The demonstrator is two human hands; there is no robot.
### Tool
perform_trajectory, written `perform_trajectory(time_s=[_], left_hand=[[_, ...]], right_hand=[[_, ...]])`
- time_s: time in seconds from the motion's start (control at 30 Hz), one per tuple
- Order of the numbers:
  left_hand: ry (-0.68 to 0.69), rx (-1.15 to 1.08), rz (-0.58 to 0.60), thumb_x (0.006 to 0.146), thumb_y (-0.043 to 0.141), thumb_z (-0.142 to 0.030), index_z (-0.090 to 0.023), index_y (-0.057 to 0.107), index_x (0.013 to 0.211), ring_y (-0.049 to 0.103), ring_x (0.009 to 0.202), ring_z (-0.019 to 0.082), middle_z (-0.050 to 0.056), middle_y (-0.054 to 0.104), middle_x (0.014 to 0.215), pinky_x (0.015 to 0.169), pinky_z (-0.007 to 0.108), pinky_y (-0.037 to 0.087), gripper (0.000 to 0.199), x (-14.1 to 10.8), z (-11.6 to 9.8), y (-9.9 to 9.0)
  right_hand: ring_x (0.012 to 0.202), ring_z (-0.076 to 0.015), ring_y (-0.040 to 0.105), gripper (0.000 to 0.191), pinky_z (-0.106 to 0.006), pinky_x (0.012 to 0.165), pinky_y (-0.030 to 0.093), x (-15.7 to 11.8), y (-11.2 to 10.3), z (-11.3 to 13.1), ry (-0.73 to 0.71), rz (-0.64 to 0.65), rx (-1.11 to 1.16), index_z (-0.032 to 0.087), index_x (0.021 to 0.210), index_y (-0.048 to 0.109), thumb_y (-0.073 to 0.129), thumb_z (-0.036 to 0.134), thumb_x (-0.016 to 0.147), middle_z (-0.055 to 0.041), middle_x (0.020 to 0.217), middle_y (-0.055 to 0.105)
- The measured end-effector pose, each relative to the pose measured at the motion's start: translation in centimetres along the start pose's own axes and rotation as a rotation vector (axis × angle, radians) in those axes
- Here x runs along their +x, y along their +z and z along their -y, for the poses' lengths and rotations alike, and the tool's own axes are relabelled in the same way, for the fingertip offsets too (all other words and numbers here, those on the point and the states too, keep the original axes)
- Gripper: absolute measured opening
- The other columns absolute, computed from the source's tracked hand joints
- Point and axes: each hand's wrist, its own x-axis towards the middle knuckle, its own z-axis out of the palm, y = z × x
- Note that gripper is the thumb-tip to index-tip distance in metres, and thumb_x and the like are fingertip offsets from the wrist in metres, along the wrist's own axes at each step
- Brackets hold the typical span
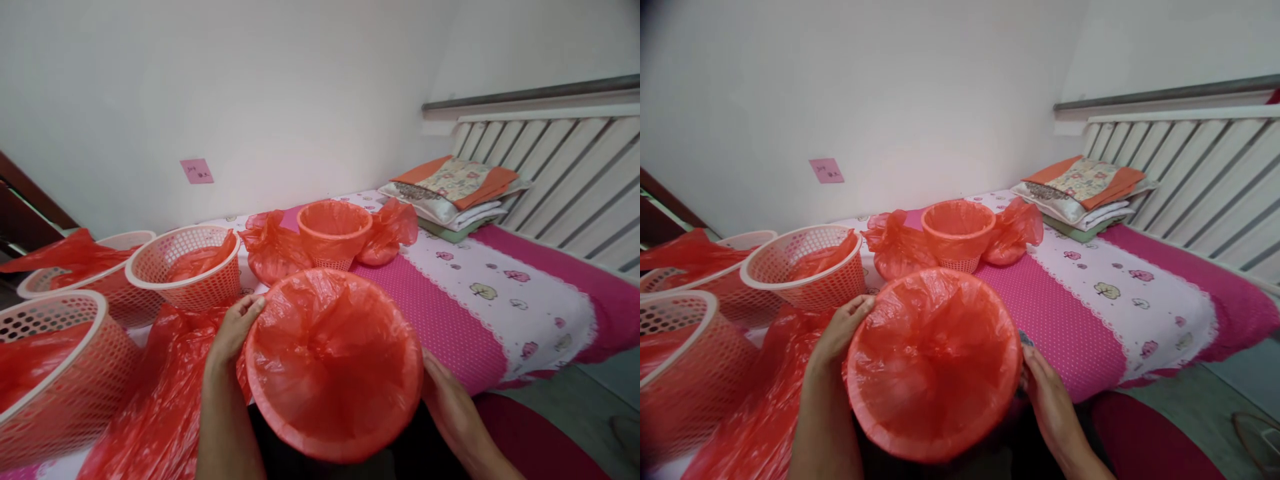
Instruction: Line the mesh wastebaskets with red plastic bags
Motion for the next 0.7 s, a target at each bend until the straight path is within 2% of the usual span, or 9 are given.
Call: perform_trajectory(time_s=[0.1,0.17,0.33,0.43,0.5,0.6,0.7], left_hand=[[-0.036,-0.062,0.031,0.060,0.089,-0.057,-0.018,0.069,0.087,0.065,0.063,0.017,0.001,0.074,0.076,0.063,0.028,0.052,0.051,-0.2,-0.3,0.4],[-0.037,-0.085,0.038,0.060,0.089,-0.055,-0.018,0.069,0.087,0.065,0.062,0.017,0.001,0.073,0.074,0.062,0.027,0.052,0.051,-0.2,-0.3,0.3],[-0.030,-0.106,0.057,0.062,0.089,-0.053,-0.018,0.068,0.088,0.066,0.060,0.016,0.001,0.074,0.072,0.060,0.027,0.053,0.049,0.0,-0.1,0.0],[-0.020,-0.114,0.092,0.065,0.088,-0.052,-0.017,0.069,0.093,0.067,0.061,0.016,0.002,0.076,0.075,0.061,0.027,0.054,0.049,-0.1,-0.1,0.0],[-0.013,-0.107,0.100,0.066,0.087,-0.052,-0.017,0.070,0.096,0.068,0.061,0.017,0.002,0.076,0.077,0.062,0.027,0.054,0.049,-0.2,-0.2,0.2],[-0.020,-0.104,0.092,0.065,0.087,-0.052,-0.018,0.070,0.096,0.068,0.060,0.017,0.002,0.075,0.075,0.061,0.027,0.054,0.050,-0.3,-0.5,0.6],[-0.028,-0.117,0.085,0.064,0.088,-0.051,-0.019,0.068,0.091,0.065,0.057,0.015,-0.001,0.073,0.070,0.058,0.026,0.052,0.047,-0.3,-0.6,0.9]], right_hand=[[0.098,-0.0305,0.071,0.050,-0.039,0.080,0.056,0.8,0.1,0.2,0.021,0.020,0.017,0.027,0.114,0.072,0.074,0.063,0.078,-0.0103,0.113,0.075],[0.092,-0.0301,0.072,0.053,-0.039,0.078,0.056,1.4,0.0,-0.5,0.053,0.032,0.046,0.026,0.110,0.073,0.079,0.063,0.073,-0.0100,0.106,0.077],[0.078,-0.0278,0.073,0.042,-0.040,0.073,0.057,2.8,-0.8,-3.1,0.106,0.019,0.059,0.025,0.096,0.074,0.084,0.056,0.069,-0.0083,0.092,0.078],[0.082,-0.0288,0.074,0.043,-0.041,0.075,0.058,3.2,-1.2,-3.2,0.094,-0.038,0.022,0.023,0.097,0.073,0.083,0.054,0.069,-0.0095,0.094,0.078],[0.091,-0.0302,0.074,0.049,-0.041,0.079,0.058,3.4,-1.4,-2.2,0.037,-0.109,-0.021,0.023,0.104,0.072,0.083,0.055,0.068,-0.0112,0.101,0.078],[0.108,-0.0309,0.070,0.056,-0.040,0.089,0.057,3.2,-1.4,0.6,-0.131,-0.259,-0.157,0.022,0.114,0.070,0.078,0.057,0.071,-0.0135,0.117,0.075],[0.112,-0.0301,0.067,0.048,-0.042,0.099,0.052,2.2,-0.5,4.5,-0.362,-0.337,-0.342,0.021,0.110,0.071,0.071,0.056,0.076,-0.0121,0.119,0.074]])
